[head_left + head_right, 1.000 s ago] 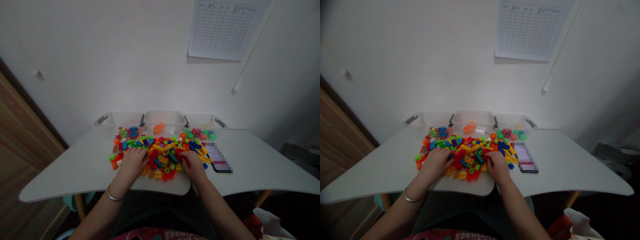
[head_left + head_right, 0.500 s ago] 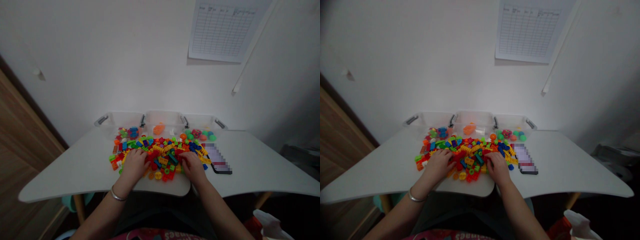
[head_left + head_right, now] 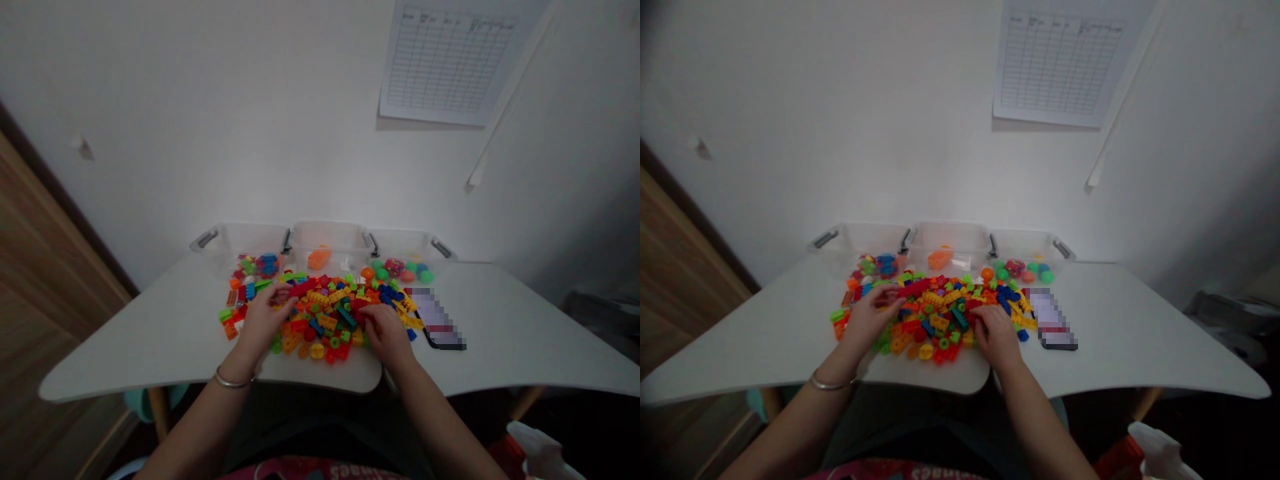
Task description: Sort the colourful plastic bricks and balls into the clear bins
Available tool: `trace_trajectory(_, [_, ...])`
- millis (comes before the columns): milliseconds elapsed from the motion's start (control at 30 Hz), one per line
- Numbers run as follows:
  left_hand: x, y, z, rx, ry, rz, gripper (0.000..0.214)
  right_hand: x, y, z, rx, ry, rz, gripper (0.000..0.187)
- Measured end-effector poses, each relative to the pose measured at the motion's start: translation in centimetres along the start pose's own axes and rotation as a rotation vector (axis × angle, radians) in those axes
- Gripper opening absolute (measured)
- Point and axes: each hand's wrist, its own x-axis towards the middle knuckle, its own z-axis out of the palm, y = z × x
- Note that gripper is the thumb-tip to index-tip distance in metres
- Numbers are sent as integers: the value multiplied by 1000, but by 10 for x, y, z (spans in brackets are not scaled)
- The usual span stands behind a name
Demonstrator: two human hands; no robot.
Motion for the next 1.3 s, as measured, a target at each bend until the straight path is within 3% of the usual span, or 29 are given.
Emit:
trace_trajectory(133, [17, -3, -10, -283, 232, -89, 26, 0, 1, 0, -6, -7, -12, 22])
trace_trajectory(233, [30, -5, -17, -476, 336, -113, 27, 0, 1, 0, -2, -14, -11, 22])
trace_trajectory(400, [50, -6, -23, -810, 430, -236, 23, 0, 0, -2, 4, -6, -6, 22])
trace_trajectory(633, [70, -12, -20, -917, 502, -338, 14, 1, 1, -2, 6, -6, -12, 22])
trace_trajectory(1067, [71, -23, -17, -871, 454, -400, 19, 1, 0, -2, 23, -12, -3, 23])
trace_trajectory(1200, [64, -26, -14, -774, 365, -385, 27, 1, 0, -2, 13, -15, -5, 22])
trace_trajectory(1300, [54, -23, -14, -607, 224, -295, 36, 0, 0, -1, 7, -14, -3, 22])
